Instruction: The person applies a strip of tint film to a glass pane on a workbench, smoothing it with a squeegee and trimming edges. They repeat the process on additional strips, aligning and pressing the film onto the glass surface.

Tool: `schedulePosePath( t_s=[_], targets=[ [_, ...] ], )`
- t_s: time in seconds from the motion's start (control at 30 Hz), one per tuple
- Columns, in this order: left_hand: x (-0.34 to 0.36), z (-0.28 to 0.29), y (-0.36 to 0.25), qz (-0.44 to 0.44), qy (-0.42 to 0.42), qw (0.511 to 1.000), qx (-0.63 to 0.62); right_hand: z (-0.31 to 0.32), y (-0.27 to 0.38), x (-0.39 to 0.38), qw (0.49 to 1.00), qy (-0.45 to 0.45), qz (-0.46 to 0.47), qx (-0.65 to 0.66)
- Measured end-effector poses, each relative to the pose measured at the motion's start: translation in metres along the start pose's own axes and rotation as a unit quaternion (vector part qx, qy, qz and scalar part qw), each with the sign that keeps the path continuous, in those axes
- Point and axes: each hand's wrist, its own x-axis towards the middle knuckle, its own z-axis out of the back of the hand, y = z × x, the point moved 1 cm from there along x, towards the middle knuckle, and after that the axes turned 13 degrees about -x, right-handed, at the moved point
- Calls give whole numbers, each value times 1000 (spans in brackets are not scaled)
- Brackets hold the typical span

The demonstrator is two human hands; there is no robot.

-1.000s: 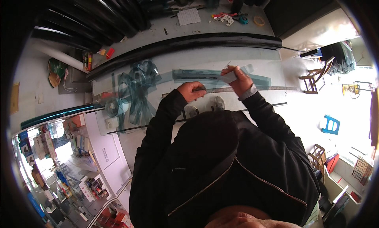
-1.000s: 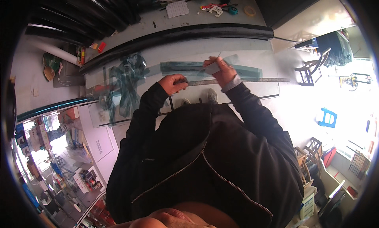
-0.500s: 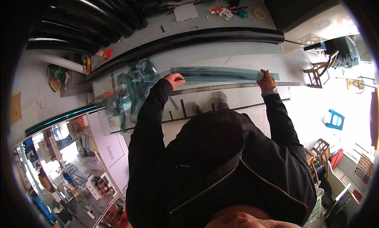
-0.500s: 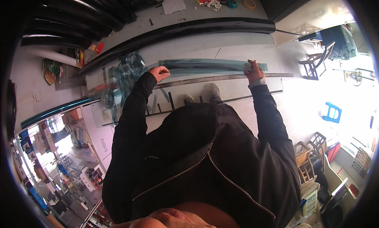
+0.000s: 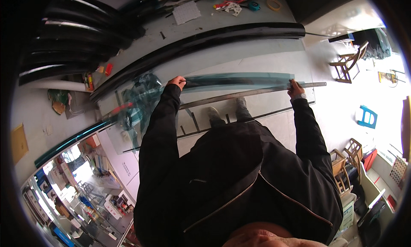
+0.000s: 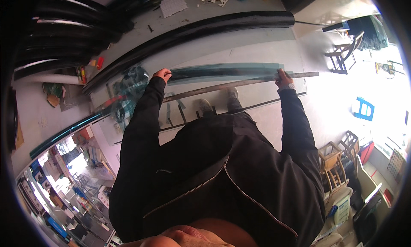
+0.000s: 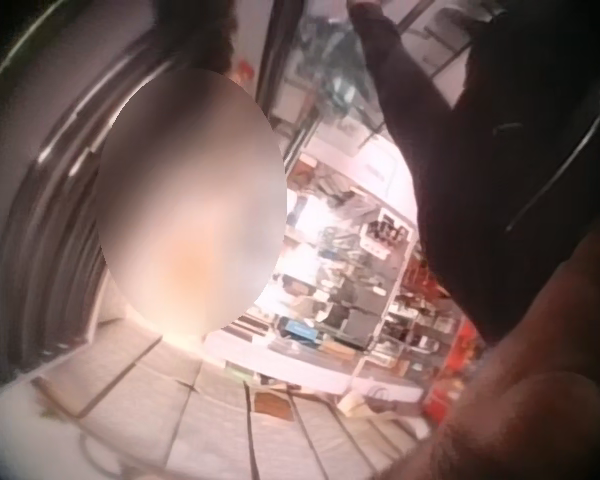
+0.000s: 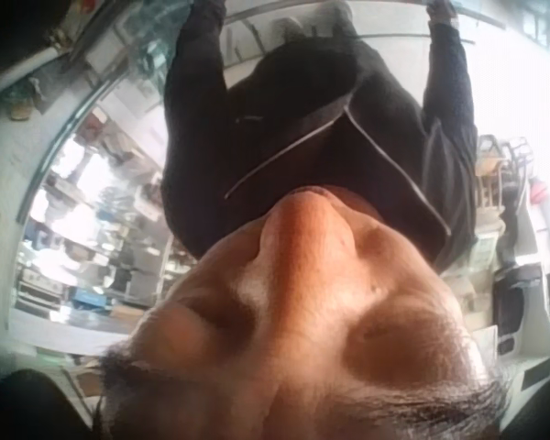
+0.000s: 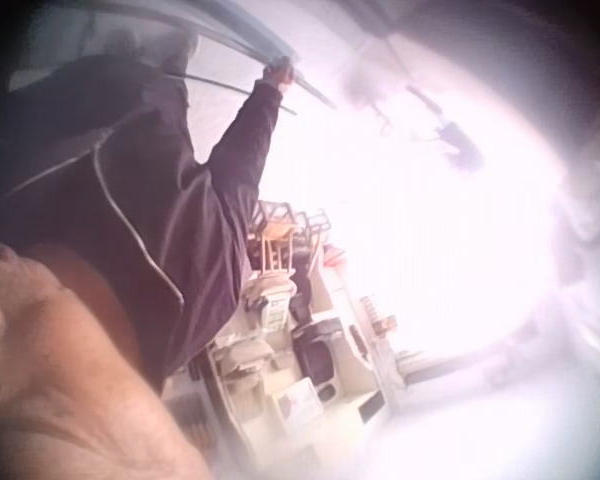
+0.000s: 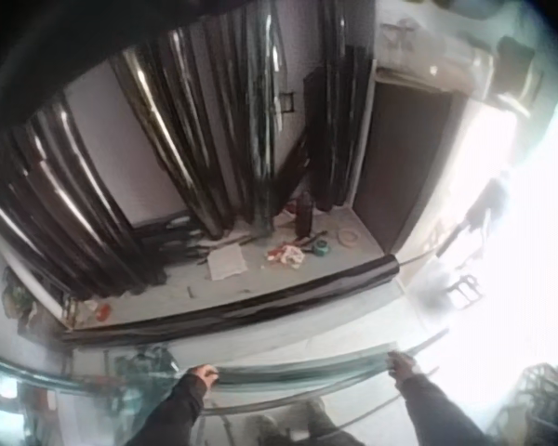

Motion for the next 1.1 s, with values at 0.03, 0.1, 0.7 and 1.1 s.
schedulePosePath(
  t_s=[0.03,0.1,0.7,1.1],
  targets=[
    [5,-5,2,16,-8,1000,16,0,-2,4,999,-22,-2,-33],
    [12,-11,6,21,-30,998,47,4,-3,13,995,-68,-15,-73],
    [27,-38,7,88,-47,987,125,69,-35,70,744,-300,175,-571],
    [-99,49,51,151,-314,915,204,-9,-21,-9,696,-172,420,-556]
  ],
)
